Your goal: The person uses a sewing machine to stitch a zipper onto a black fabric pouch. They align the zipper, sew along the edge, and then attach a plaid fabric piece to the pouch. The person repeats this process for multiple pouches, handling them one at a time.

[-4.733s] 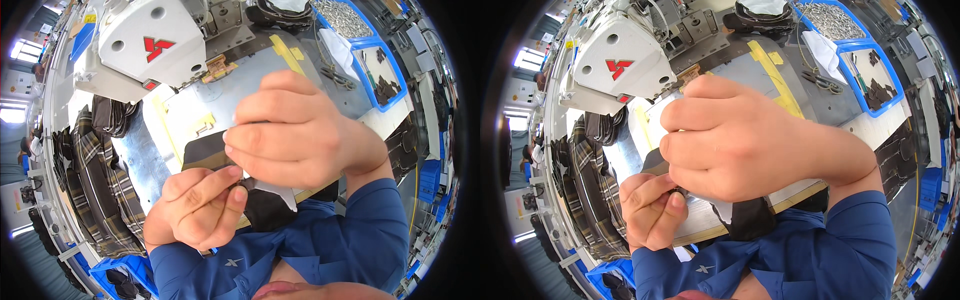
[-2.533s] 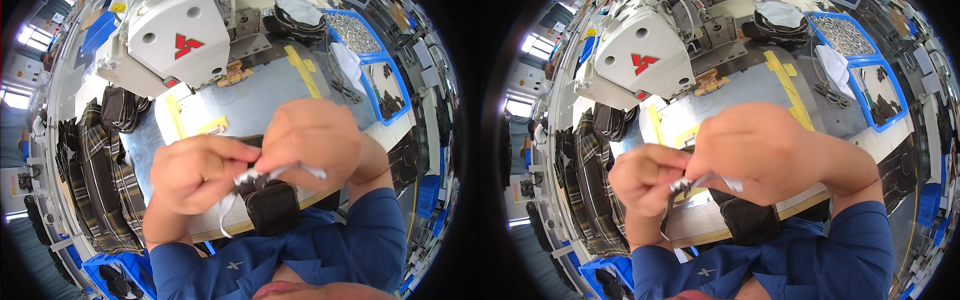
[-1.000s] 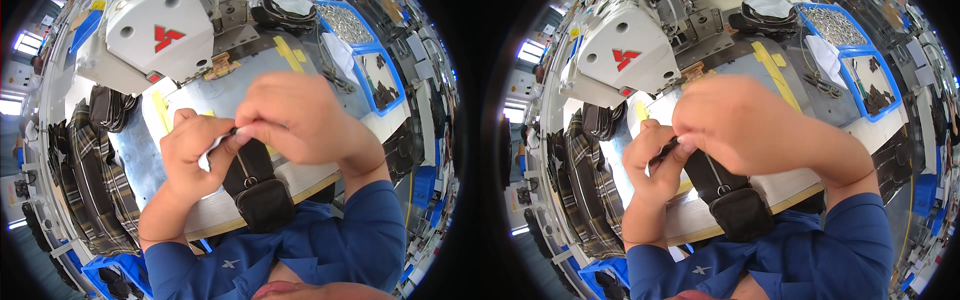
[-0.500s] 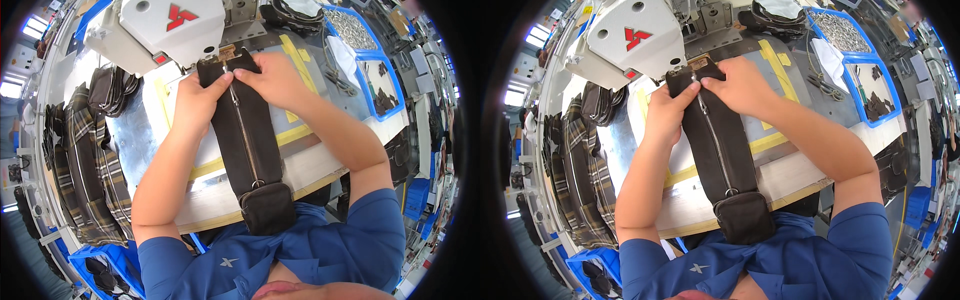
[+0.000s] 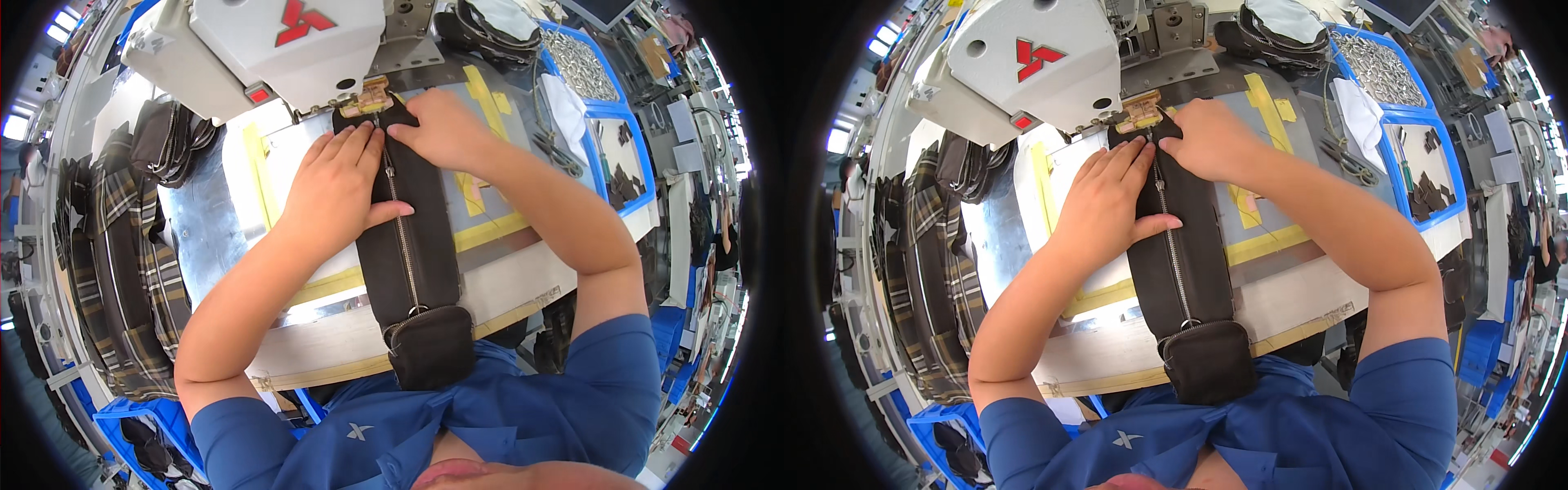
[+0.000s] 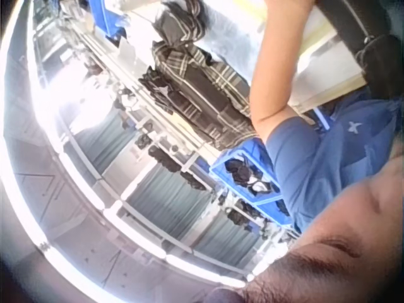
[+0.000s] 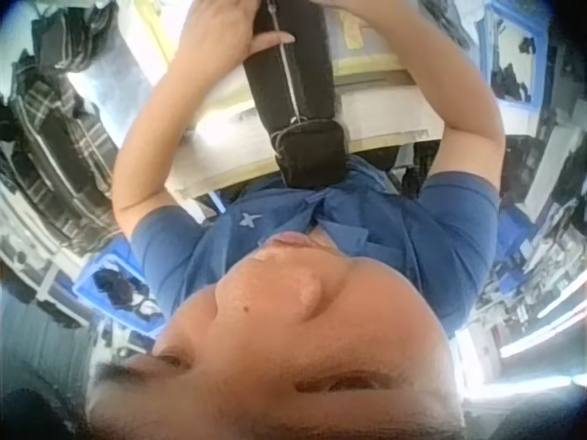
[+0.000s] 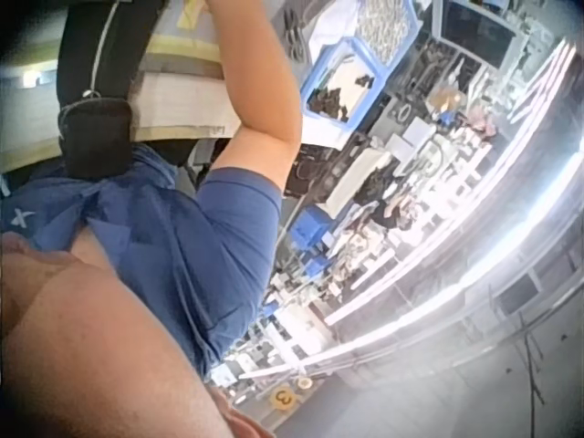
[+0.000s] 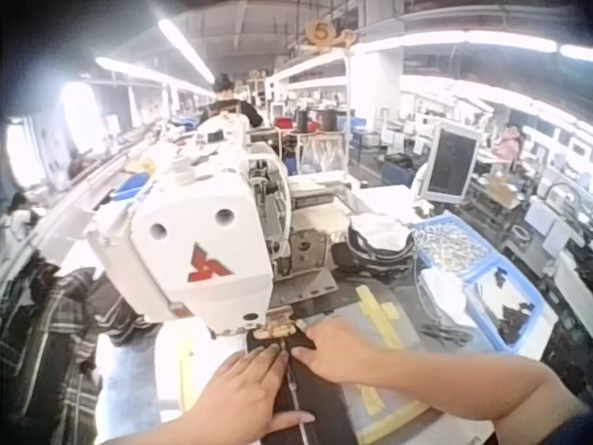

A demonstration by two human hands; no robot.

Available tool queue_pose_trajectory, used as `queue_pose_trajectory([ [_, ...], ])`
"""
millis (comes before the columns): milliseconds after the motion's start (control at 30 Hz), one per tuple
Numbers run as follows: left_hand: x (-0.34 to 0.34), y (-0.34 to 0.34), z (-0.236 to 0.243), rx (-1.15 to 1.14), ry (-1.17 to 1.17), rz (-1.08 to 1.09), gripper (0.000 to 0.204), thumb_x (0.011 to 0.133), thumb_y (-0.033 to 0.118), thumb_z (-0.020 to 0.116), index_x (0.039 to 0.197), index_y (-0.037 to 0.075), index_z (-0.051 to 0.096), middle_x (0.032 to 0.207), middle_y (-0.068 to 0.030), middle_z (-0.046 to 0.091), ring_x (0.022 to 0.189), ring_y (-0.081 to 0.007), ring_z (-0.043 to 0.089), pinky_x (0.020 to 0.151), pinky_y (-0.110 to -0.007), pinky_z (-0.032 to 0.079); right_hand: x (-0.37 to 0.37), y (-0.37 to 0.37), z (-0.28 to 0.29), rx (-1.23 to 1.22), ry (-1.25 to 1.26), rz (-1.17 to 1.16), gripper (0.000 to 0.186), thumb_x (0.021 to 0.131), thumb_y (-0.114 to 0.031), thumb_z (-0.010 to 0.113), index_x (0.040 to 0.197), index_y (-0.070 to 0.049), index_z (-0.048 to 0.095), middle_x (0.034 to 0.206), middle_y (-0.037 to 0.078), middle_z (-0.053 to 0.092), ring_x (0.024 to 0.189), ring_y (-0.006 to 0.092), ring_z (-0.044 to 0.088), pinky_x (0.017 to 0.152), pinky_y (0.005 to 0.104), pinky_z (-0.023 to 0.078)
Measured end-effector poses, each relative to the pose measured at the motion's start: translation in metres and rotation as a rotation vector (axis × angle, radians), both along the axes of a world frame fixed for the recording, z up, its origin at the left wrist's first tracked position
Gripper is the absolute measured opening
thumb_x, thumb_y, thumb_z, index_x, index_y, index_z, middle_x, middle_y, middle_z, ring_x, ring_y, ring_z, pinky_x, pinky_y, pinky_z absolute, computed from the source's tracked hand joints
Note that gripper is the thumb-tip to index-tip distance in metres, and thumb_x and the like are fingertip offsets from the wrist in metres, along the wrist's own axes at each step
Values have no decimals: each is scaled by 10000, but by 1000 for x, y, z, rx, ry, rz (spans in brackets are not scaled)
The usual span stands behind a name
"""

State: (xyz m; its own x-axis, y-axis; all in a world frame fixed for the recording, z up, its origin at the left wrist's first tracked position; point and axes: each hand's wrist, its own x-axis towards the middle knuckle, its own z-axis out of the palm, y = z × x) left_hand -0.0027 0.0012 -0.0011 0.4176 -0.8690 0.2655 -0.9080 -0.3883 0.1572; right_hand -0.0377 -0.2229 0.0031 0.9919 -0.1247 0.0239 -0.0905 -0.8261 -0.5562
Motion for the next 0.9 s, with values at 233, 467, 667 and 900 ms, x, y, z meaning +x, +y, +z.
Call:
queue_pose_trajectory([
  [233, 6, -9, 5, 44, 62, 16, 1034, 778, 689, 799, 1432, -82, 582, 1479, -247, 599, 1378, -397, 564, 1174, -492, 427, 10, -1, 28, -69, 263, 59, 396, 966, -324, 733, 1037, 65, 750, 1093, 278, 728, 1094, 453, 688, 942, 514, 552],
  [467, 10, -11, 9, 75, 114, 11, 1049, 726, 714, 810, 1399, -65, 609, 1478, -216, 601, 1322, -380, 588, 1111, -476, 436, 7, -8, 5, -21, 12, 52, 358, 890, -289, 801, 819, 42, 684, 848, 255, 696, 827, 451, 666, 723, 502, 518],
  [667, 15, -10, 14, 119, 121, -15, 1065, 699, 728, 811, 1411, -36, 603, 1483, -190, 597, 1298, -373, 592, 1082, -485, 439, -16, -11, 10, -148, -436, 306, 318, 909, -273, 758, 1024, 10, 673, 1143, 189, 695, 1054, 401, 678, 925, 512, 535],
  [900, 18, -15, 11, 3, 196, -57, 968, 690, 537, 890, 1367, -97, 613, 1419, -259, 600, 1313, -416, 570, 1120, -512, 462, -23, 2, 3, -206, -298, 472, 454, 869, -305, 800, 1145, 29, 665, 1291, 214, 683, 1221, 356, 647, 1096, 451, 496],
])
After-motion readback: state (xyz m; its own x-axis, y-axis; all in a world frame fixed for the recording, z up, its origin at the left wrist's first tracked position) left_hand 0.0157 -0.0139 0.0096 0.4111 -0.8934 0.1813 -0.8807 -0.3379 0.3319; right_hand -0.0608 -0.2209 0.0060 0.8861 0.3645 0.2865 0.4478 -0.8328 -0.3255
